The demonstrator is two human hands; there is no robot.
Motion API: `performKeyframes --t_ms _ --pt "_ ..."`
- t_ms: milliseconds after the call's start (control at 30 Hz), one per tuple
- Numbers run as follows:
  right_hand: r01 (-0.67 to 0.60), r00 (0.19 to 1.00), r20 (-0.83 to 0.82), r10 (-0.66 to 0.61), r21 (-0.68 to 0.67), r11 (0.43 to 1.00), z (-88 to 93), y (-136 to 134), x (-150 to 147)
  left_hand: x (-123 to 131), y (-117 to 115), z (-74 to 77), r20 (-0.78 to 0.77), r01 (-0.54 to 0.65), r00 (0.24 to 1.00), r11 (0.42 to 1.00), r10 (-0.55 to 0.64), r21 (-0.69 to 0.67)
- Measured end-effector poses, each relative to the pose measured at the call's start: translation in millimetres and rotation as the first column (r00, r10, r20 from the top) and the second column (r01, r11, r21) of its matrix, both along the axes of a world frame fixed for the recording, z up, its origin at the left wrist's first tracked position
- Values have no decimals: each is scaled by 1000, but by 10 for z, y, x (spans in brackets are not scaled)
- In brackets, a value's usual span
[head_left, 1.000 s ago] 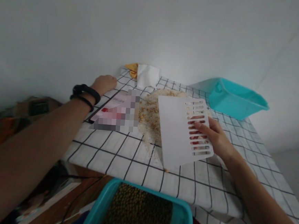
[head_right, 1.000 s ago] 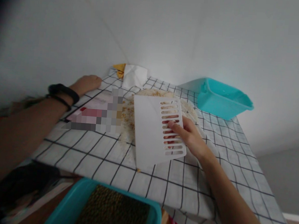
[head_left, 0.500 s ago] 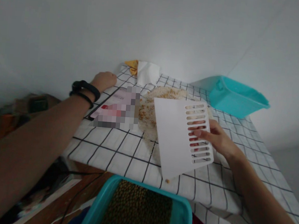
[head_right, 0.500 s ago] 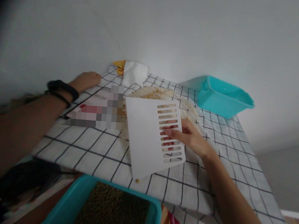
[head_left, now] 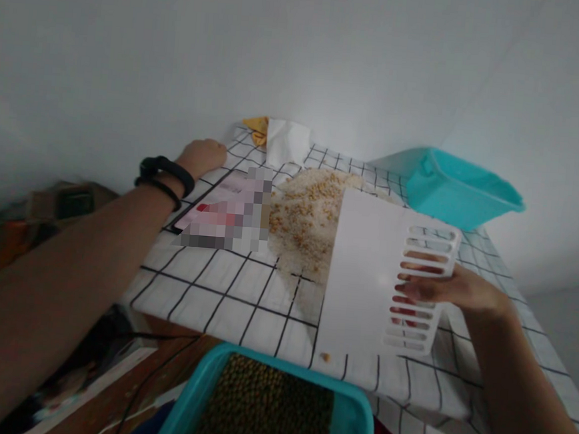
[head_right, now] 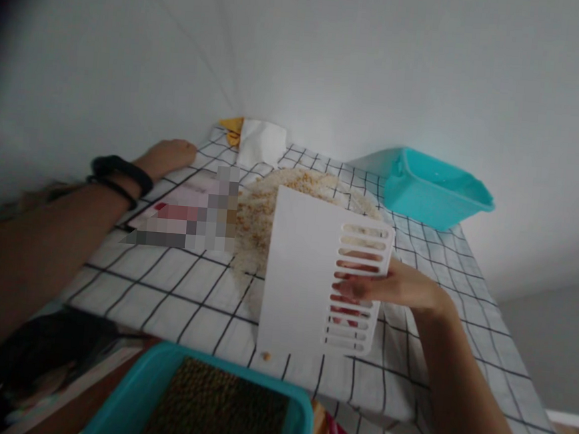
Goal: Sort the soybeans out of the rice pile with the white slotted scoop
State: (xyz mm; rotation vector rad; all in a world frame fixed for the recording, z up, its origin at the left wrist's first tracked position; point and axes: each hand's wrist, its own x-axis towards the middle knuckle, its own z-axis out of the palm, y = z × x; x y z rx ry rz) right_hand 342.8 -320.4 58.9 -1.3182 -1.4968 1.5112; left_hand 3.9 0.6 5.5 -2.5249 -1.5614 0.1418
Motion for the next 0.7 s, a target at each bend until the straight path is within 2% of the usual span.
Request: performKeyframes --t_ms 167,267,333,400,467,533,567,700 --pt "-124 992 -31 123 -8 992 8 17 -56 -1 -7 3 -54 -37 998 999 36 -11" --pt "-303 953 -46 300 -94 948 -66 44 -145 -1 -10 7 -70 -46 997 999 45 -17" --pt "-350 937 -56 345 -131 928 -118 59 -188 1 -19 14 -77 -48 996 999 47 -19" --pt "-220 974 -84 211 -107 970 -150 71 -199 7 -31 23 -81 -44 996 999 43 -17" --pt "59 985 -160 -67 -58 997 -155 89 -179 14 -40 33 -80 -38 996 999 37 -13" --pt "325 915 -247 -318 -15 946 -138 122 -144 22 -43 39 -75 -42 996 999 41 -13" --pt "419 872 -280 -401 5 908 -127 145 -127 26 -40 40 -70 -47 996 999 46 -15" --pt "609 772 -304 -558 102 787 -124 255 -84 30 -6 23 -41 -55 998 998 54 -12"
